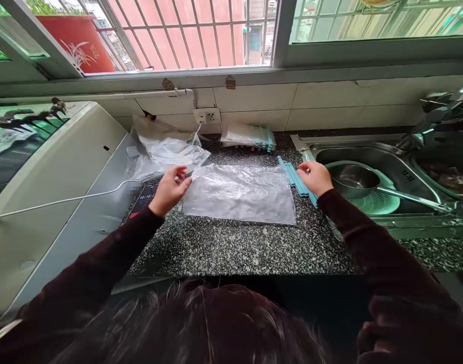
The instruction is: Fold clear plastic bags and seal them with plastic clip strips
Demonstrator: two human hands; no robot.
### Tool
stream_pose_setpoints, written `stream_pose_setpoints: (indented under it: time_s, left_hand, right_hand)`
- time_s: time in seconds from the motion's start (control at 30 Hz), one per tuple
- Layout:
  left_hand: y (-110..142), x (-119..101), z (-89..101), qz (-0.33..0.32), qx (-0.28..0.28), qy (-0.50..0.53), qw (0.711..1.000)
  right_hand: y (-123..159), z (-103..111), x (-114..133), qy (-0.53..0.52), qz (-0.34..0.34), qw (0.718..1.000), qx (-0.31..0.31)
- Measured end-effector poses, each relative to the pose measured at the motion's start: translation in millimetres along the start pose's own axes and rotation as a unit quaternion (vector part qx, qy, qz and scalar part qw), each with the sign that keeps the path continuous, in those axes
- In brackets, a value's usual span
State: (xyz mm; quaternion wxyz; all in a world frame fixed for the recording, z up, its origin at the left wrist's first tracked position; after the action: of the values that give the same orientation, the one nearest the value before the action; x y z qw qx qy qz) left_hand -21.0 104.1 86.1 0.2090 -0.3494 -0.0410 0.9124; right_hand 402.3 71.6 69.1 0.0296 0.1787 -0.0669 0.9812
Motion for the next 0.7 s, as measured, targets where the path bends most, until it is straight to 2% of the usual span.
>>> stream_pose_setpoints:
  time_s: [0.07,0.13,0.2,0.27,0.37,0.5,0.6,0.7]
  left_hand:
    - [38.7,13.4,-7.8,0.034,0.040,0.014,0.999]
    - [69.2,30.7,-19.3,0.085,0.074,0.047,0.992]
    - [84.8,39.7,-30.9,0.105,0.089,0.084,0.987]
    - [85.9,40.1,-42.5,0.095,0.095,0.133,0.982]
    - [76.5,37.6,-56.0,0.085,0.106,0.187,0.973]
    - [72.4,41.1,-56.7,0.083,0.104,0.178,0.975]
    - [77.7,44.2,-49.3,0.079,0.101,0.099,0.987]
    - [84.8,30.6,-36.9,0.037,0.059,-0.055,0.996]
  right_hand:
    - [37.4,9.5,10.4,0.024,0.067,0.997,-0.027]
    - [78.5,6.8,28.5,0.045,0.158,0.986,-0.024]
    - [114.9,-4.5,48.1,0.075,0.243,0.967,-0.007]
    - [138.8,-20.3,63.3,0.122,0.296,0.947,0.016]
    - [152.0,-35.5,75.7,0.192,0.324,0.926,0.017]
    - [156.0,-39.5,83.2,0.249,0.333,0.909,0.000]
    - [162.8,-38.6,86.7,0.268,0.336,0.903,-0.004]
    - [171.5,-36.1,89.3,0.255,0.343,0.904,-0.009]
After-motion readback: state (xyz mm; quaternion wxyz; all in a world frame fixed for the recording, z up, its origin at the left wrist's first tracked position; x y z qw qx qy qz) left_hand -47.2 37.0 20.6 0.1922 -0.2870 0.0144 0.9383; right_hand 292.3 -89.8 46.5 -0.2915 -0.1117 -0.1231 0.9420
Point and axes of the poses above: each hand's wrist, its own y-axis away from the middle knuckle, its own z-axis out of the back of the hand, x = y × z, the point moved 9 cm from there along -y, towards the middle knuckle, and after that the axes turned 15 degrees about x, right-handed, at the moved point
